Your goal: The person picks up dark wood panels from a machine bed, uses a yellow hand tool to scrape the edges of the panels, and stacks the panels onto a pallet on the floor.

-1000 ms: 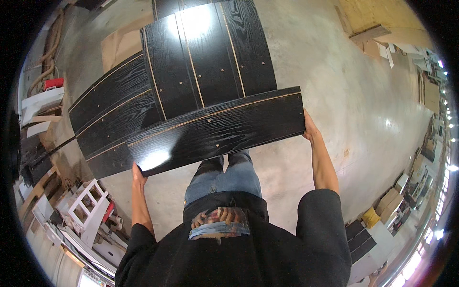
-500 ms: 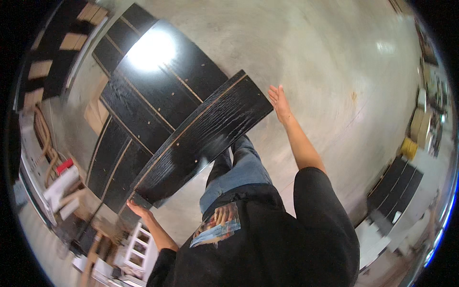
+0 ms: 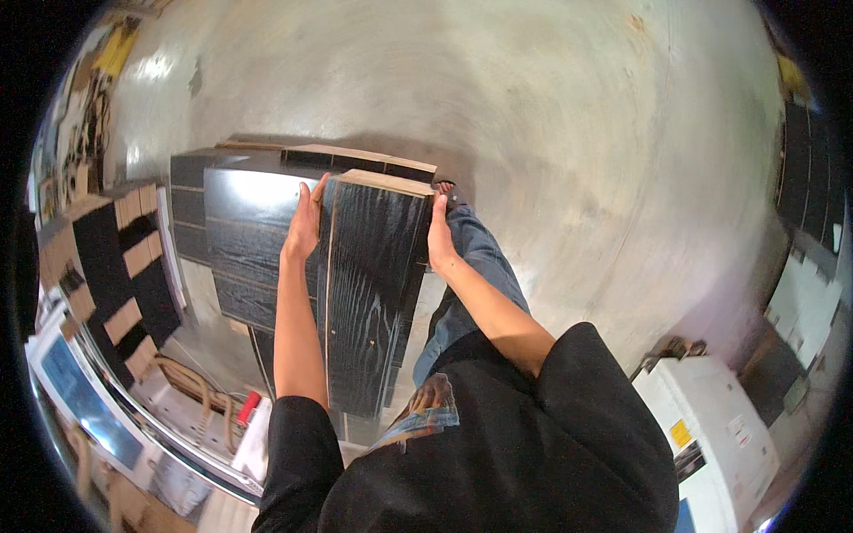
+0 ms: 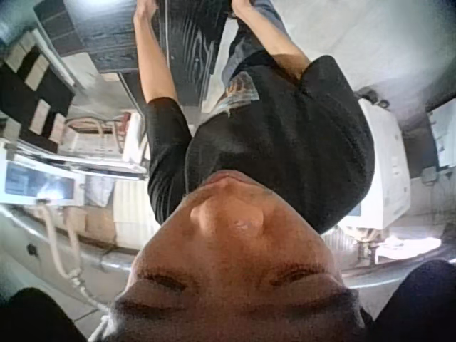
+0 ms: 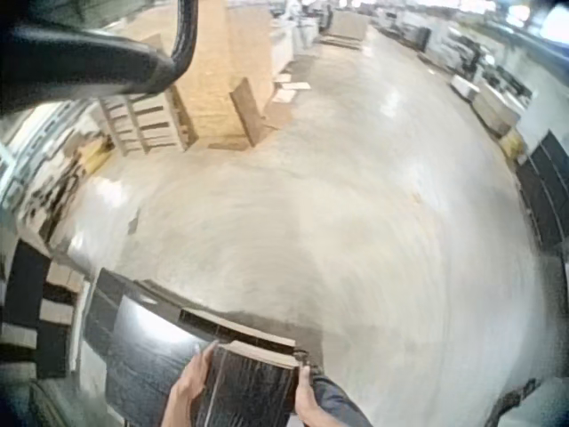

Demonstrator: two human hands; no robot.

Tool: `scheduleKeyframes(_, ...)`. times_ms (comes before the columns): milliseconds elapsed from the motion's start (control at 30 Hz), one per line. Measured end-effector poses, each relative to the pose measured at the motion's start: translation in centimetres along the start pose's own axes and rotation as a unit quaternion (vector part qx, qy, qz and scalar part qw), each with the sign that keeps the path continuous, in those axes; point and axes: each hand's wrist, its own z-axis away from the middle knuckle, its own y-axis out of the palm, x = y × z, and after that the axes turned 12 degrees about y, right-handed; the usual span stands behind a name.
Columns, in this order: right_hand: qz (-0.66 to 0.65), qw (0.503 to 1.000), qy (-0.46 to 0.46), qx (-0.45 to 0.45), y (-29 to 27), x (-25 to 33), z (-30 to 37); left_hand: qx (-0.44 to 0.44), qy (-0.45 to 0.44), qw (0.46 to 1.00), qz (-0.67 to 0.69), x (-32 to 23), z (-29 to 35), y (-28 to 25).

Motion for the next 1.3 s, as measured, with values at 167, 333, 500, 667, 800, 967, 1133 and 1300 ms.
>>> scheduleKeyframes(167, -0.028, 0.997, 0.020, -0.062, 2.2, 0.8, 1.2, -0.014, -0.150, 0.987, 0.052, -0.5, -3.3, 2.2)
scheduleKeyframes(333, -0.057, 0.996, 0.063, -0.006, 2.0, -0.6, -0.1, -0.022, -0.168, 0.982, 0.078, 0.6, -3.3, 1.4)
scheduleKeyframes(500, -0.040, 0.998, 0.027, -0.035, 3.1, 0.3, 0.5, -0.026, -0.178, 0.981, 0.071, -2.3, -2.7, 3.7)
scheduleKeyframes(667, -0.065, 0.997, 0.011, -0.045, 3.9, 0.2, 0.6, 0.006, -0.157, 0.984, 0.080, -0.2, -3.0, 2.2)
scheduleKeyframes(800, -0.072, 0.997, 0.004, -0.041, 3.5, -0.1, 0.5, 0.002, -0.147, 0.987, 0.071, -0.6, -3.2, 2.5)
scheduleKeyframes(967, -0.090, 0.996, -0.012, -0.018, 2.8, -0.4, 0.3, -0.009, -0.163, 0.981, 0.102, -1.5, -2.8, 3.4)
scheduleKeyframes(1133, 0.015, 0.999, -0.036, -0.004, 0.4, -0.1, 0.9, -0.024, -0.133, 0.990, 0.037, -0.1, -2.8, 2.7)
scheduleKeyframes(1300, 0.021, 0.993, -0.029, -0.116, -3.1, -0.2, 2.2, -0.041, -0.157, 0.986, 0.026, 2.3, -1.8, -0.3)
